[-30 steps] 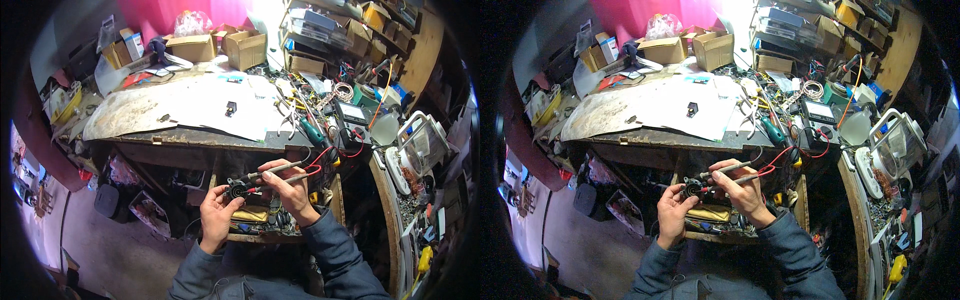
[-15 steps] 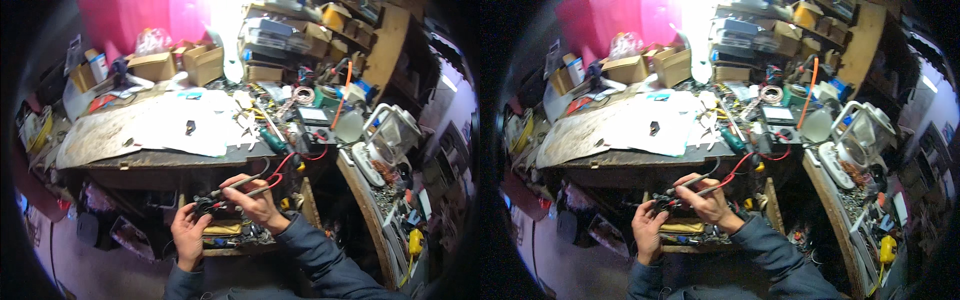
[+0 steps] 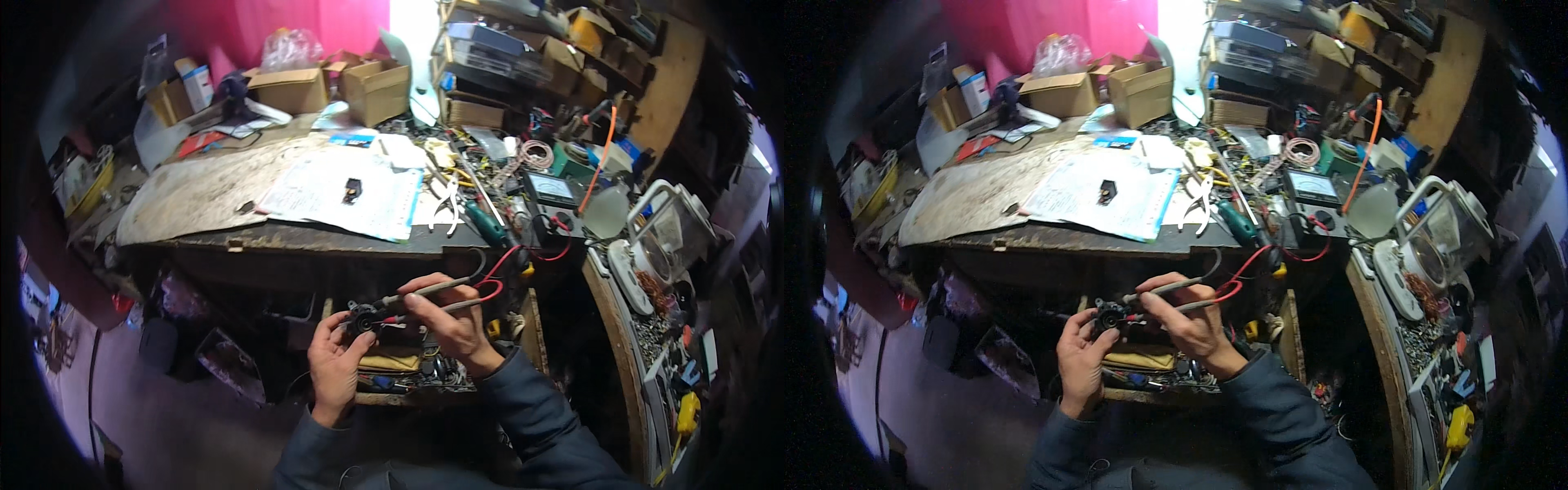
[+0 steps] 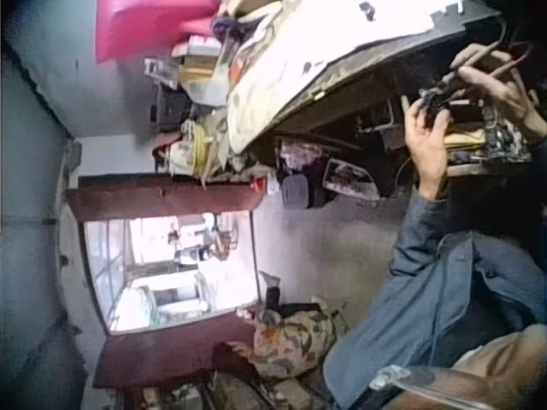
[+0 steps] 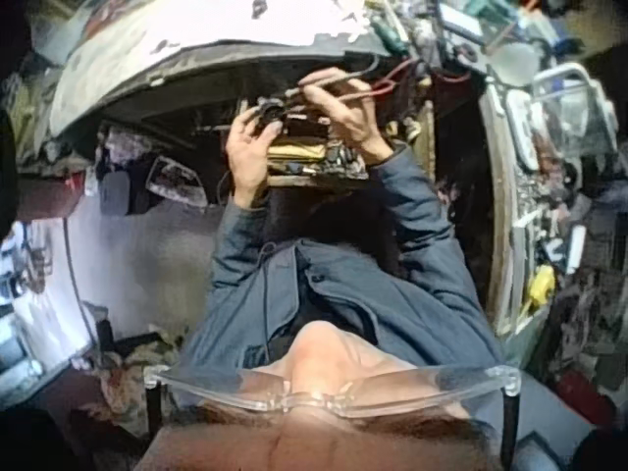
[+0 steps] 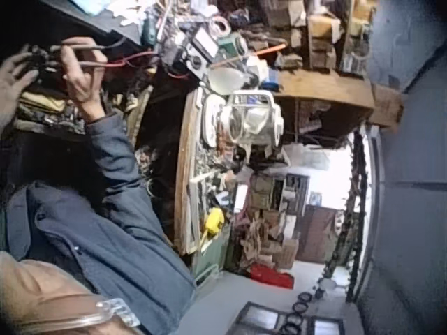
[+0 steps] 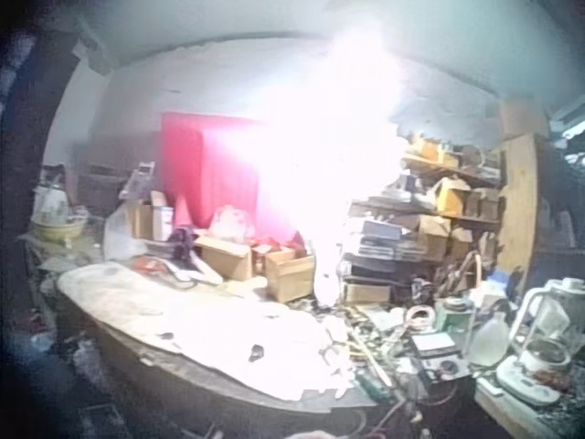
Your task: The person uses pliers to bend and adjust metal tabs on a small black electronic component, then uses a metal rod to press into the center of the component. The work is performed at a cluttered workbench with various tools and parts visible.
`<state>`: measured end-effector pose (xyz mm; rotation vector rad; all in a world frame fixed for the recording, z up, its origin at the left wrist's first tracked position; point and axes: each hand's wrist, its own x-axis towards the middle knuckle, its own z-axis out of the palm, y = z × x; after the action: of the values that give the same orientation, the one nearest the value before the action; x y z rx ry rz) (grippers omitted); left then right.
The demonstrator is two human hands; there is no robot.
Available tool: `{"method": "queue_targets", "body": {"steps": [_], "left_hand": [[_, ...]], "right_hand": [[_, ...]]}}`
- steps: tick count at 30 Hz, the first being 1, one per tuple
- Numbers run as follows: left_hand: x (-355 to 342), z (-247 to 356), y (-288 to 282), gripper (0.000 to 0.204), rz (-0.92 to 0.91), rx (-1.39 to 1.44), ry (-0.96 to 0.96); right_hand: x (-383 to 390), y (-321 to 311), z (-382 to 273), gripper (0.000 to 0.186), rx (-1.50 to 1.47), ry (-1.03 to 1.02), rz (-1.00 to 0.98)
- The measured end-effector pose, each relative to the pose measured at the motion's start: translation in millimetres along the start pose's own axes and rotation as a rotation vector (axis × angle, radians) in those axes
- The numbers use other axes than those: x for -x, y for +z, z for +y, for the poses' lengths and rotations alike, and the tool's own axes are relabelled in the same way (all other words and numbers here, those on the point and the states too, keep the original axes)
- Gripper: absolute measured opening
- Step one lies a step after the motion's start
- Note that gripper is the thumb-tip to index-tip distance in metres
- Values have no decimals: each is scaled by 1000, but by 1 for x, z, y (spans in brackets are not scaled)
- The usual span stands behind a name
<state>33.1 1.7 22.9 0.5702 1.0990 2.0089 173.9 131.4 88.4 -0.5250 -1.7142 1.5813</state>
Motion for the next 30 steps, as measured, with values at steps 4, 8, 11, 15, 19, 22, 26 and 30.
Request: {"method": "queue_targets", "body": {"steps": [4, 8, 11, 15, 19, 22, 26, 30], "left_hand": [[3, 1, -3, 43, -35, 32, -35], [1, 1, -2, 44, -22, -8, -11], [0, -4, -7, 43, -2, -29, -5], [-2, -7, -11, 35, -9, -131, -26], [-2, -4, -10, 32, -32, -116, -24], [-1, -2, -10, 33, -55, -74, -31], [1, 1, -9, 33, -63, -56, -82], [1, -4, -10, 33, -70, -53, -51]], "right_hand": [[2, 4, 1, 17, -20, -40, 14], [1, 4, 0, 17, -40, -45, -4], [2, 5, -2, 17, -34, -52, -11], [2, 6, 0, 17, -19, -75, 8], [2, 4, 2, 17, -29, -78, -17], [2, 4, 0, 16, -10, -83, -27], [2, 2, 2, 15, 62, -110, -65], [3, 5, 6, 15, 104, -117, -99]]}}
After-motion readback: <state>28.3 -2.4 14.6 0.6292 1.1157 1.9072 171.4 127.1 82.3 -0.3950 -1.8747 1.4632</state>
